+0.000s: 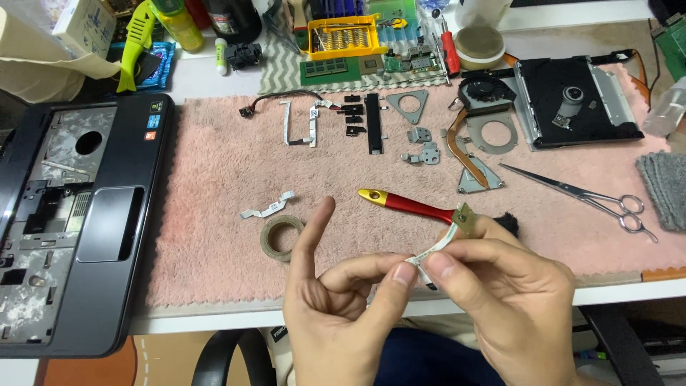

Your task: The person cuts a small piece of white tape with scissors and applies it to a flexible ribbon cable. They then fold the tape over the cable to secure it. The workspace contains various disassembled laptop parts and tools.

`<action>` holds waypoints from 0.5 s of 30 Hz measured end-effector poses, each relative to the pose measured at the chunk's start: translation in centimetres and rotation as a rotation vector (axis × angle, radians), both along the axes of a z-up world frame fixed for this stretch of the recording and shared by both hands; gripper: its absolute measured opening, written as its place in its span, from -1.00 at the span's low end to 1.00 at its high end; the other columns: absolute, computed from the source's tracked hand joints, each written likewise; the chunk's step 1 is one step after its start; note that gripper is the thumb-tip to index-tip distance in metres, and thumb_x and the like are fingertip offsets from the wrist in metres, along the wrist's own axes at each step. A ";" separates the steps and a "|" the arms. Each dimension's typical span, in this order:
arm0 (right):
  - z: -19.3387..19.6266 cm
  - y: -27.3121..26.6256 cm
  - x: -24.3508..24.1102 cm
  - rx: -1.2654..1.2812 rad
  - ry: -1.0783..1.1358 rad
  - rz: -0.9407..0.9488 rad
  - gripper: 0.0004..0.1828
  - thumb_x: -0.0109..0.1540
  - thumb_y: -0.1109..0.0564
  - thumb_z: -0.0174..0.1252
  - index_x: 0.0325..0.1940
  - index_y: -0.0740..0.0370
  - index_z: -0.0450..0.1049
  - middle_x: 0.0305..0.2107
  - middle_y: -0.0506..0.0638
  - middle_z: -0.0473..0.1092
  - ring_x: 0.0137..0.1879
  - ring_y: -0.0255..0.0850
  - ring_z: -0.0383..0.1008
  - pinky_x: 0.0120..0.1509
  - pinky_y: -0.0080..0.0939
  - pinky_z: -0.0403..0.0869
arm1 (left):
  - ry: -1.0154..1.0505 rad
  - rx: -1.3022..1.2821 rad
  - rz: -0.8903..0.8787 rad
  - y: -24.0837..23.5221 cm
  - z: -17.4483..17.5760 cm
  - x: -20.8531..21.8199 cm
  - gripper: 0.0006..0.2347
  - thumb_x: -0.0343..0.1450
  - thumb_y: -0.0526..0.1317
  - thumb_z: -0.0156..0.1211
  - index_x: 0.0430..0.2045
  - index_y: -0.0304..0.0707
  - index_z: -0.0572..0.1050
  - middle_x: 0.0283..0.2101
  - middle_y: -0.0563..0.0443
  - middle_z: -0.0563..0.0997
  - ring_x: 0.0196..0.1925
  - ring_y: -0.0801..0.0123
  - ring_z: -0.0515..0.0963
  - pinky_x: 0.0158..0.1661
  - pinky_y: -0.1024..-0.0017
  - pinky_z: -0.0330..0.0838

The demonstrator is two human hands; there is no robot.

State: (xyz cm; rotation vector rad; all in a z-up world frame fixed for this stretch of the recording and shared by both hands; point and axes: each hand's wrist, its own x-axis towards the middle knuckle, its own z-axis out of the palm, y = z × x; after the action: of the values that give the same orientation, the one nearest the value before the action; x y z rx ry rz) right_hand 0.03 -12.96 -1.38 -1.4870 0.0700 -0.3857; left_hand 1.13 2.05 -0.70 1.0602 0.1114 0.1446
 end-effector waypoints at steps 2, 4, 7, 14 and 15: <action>0.7 -0.2 0.1 -0.107 0.045 0.070 -0.92 0.31 0.35 0.38 -0.15 0.46 0.74 -0.14 0.16 0.58 0.01 -0.16 0.63 0.07 -0.25 0.64 | 0.079 -0.049 -0.026 0.4 -0.1 0.1 -0.14 0.33 -0.47 0.58 0.62 -0.41 0.26 -0.31 -0.22 0.93 -0.29 0.37 0.90 -0.07 0.35 0.87; 1.5 -0.3 0.4 -0.153 0.030 0.090 -0.91 0.32 0.35 0.37 -0.13 0.43 0.75 -0.16 0.17 0.61 -0.01 -0.16 0.66 0.08 -0.27 0.65 | 0.127 -0.032 -0.033 0.8 0.1 0.4 -0.15 0.33 -0.42 0.59 0.62 -0.40 0.28 -0.30 -0.19 0.95 -0.28 0.38 0.91 -0.05 0.37 0.86; 2.4 -0.5 0.7 -0.237 0.011 0.137 -0.88 0.31 0.34 0.37 -0.10 0.38 0.77 -0.19 0.15 0.64 -0.03 -0.17 0.67 0.10 -0.28 0.63 | 0.171 -0.024 -0.044 1.0 0.3 0.5 -0.15 0.33 -0.37 0.60 0.62 -0.38 0.31 -0.27 -0.16 0.97 -0.23 0.40 0.93 -0.02 0.37 0.86; 2.6 -0.9 0.9 -0.247 0.012 0.195 -0.88 0.30 0.35 0.38 -0.10 0.37 0.77 -0.18 0.13 0.65 0.00 -0.17 0.68 0.13 -0.28 0.64 | 0.144 -0.047 -0.088 1.0 0.5 0.4 -0.15 0.35 -0.36 0.58 0.64 -0.39 0.28 -0.22 -0.19 0.97 -0.12 0.36 0.95 0.09 0.33 0.83; 2.6 -0.9 0.9 -0.247 0.013 0.194 -0.88 0.30 0.35 0.38 -0.10 0.37 0.77 -0.18 0.13 0.65 0.00 -0.17 0.68 0.13 -0.28 0.64 | 0.145 -0.047 -0.089 0.9 0.5 0.3 -0.15 0.35 -0.36 0.58 0.64 -0.39 0.28 -0.22 -0.19 0.97 -0.12 0.36 0.95 0.09 0.33 0.83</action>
State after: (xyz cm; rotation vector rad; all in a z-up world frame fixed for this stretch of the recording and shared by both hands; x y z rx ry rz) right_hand 0.95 -13.83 1.24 -1.7236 -0.1150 -0.2329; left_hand 1.48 2.99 -0.18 1.0268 0.1973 -0.0155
